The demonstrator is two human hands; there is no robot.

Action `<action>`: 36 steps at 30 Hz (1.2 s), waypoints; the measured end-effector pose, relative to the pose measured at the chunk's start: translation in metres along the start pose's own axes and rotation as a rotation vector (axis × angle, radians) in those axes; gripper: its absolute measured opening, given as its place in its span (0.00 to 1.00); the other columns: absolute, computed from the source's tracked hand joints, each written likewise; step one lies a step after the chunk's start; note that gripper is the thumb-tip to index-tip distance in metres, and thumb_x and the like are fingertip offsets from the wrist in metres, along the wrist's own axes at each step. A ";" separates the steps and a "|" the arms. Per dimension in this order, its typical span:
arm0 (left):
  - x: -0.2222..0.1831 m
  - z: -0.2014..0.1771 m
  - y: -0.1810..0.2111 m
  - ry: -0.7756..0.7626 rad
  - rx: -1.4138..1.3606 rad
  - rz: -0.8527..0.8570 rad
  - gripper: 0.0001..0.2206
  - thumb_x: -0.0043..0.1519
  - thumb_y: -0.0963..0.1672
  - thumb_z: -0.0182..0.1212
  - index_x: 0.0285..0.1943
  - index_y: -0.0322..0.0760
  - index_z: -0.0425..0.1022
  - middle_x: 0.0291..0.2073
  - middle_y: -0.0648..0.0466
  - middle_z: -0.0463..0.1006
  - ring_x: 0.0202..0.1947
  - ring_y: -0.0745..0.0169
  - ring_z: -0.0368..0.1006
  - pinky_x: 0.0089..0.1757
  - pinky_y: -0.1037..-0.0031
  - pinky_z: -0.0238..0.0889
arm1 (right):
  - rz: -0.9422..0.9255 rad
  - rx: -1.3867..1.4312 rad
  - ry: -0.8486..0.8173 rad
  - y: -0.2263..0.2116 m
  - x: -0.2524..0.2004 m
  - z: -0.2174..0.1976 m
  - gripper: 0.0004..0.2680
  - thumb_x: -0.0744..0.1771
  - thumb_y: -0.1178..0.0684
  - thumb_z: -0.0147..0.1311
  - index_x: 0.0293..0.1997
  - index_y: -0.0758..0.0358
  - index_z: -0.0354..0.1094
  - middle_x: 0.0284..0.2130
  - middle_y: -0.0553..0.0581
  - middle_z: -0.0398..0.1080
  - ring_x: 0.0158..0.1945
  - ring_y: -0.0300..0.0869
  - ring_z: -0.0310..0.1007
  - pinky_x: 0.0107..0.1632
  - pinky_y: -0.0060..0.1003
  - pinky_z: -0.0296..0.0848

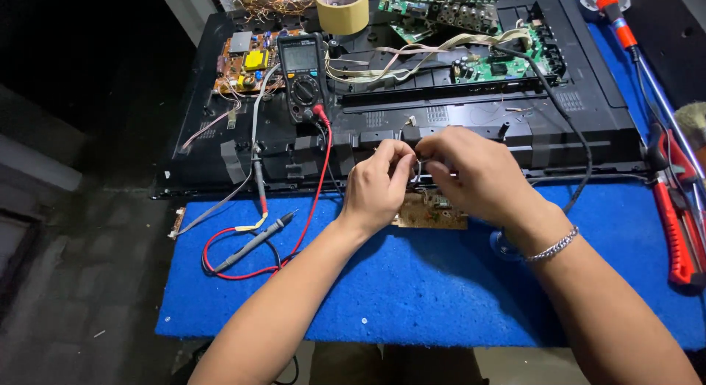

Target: Soldering wires to a circuit board as part of an electronics repair task

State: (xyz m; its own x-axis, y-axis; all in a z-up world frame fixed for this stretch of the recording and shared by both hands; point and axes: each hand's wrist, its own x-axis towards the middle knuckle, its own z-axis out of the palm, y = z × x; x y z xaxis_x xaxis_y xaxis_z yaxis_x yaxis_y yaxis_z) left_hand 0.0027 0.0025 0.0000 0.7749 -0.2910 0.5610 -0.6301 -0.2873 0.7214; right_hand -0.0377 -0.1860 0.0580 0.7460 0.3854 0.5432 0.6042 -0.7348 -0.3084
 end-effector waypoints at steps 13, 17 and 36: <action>0.003 0.000 0.005 -0.022 -0.154 -0.095 0.06 0.68 0.45 0.55 0.40 0.44 0.74 0.21 0.56 0.80 0.24 0.58 0.77 0.32 0.69 0.70 | -0.206 -0.200 0.082 0.021 -0.007 0.017 0.03 0.67 0.61 0.62 0.39 0.61 0.71 0.32 0.53 0.71 0.37 0.46 0.74 0.35 0.35 0.76; 0.003 -0.001 0.006 -0.022 -0.142 -0.085 0.07 0.68 0.46 0.54 0.38 0.45 0.74 0.21 0.58 0.80 0.23 0.58 0.77 0.32 0.70 0.70 | -0.135 -0.119 0.041 0.024 -0.009 0.019 0.03 0.67 0.60 0.61 0.37 0.62 0.71 0.29 0.54 0.68 0.34 0.48 0.73 0.34 0.39 0.75; 0.002 -0.002 0.002 0.000 -0.163 -0.063 0.06 0.68 0.45 0.54 0.40 0.44 0.74 0.21 0.52 0.79 0.26 0.49 0.78 0.32 0.64 0.70 | -0.041 0.141 0.005 0.002 0.001 0.005 0.05 0.64 0.64 0.62 0.42 0.65 0.74 0.30 0.58 0.75 0.34 0.50 0.77 0.38 0.40 0.76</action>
State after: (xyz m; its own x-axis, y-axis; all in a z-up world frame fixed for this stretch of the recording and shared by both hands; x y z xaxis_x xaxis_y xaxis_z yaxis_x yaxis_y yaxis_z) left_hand 0.0028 0.0033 0.0036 0.8128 -0.2772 0.5123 -0.5638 -0.1536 0.8115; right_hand -0.0340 -0.1840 0.0541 0.7185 0.4108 0.5612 0.6680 -0.6323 -0.3925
